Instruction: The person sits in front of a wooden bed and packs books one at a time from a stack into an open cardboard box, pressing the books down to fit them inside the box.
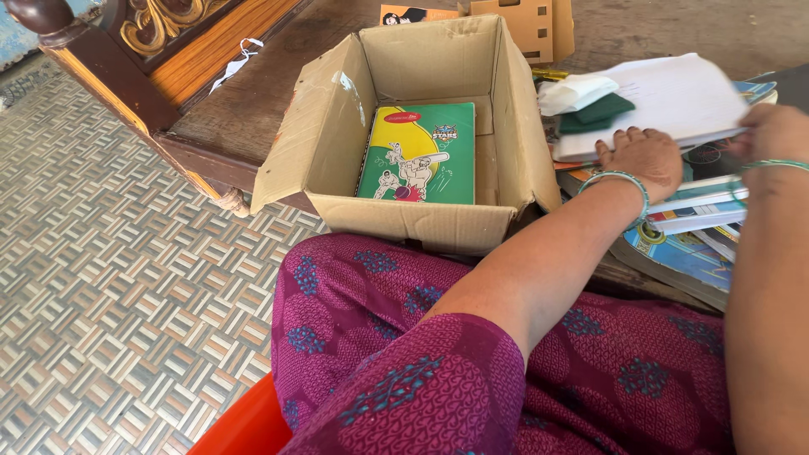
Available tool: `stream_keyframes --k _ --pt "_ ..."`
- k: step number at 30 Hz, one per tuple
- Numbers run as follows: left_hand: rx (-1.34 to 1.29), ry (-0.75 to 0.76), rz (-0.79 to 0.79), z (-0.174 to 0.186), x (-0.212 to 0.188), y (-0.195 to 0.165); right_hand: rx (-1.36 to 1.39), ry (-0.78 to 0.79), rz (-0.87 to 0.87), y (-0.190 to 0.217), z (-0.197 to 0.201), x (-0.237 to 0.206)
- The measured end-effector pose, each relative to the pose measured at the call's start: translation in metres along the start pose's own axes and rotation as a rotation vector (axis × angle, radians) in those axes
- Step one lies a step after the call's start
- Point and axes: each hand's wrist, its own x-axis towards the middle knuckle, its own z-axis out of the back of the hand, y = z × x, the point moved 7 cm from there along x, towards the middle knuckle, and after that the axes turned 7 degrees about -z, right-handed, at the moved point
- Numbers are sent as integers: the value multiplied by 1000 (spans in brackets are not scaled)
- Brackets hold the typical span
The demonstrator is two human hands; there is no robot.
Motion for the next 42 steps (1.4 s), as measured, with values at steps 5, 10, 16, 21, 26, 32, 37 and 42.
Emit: stream_keyframes --k 5,10,16,21,26,32,37,42 --pt "65 67 -44 16 -41 -19 118 85 1 -10 46 -1" --pt "-73 22 75 24 -60 -30 166 114 -49 -14 64 -19" --pt "-89 28 250 21 -57 5 115 47 -160 -19 73 -45" --pt "-237 -112 290 23 -50 26 147 115 -162 -7 60 -62" --pt "-356 -236 359 28 -46 32 118 107 48 10 51 -83" --pt "-710 -298 529 15 -52 32 119 96 326 30 52 -92" --pt "-1374 -297 656 0 -50 22 -76 -131 163 33 66 -89" --pt "-1633 -127 580 -5 -38 2 221 51 338 54 63 -77"
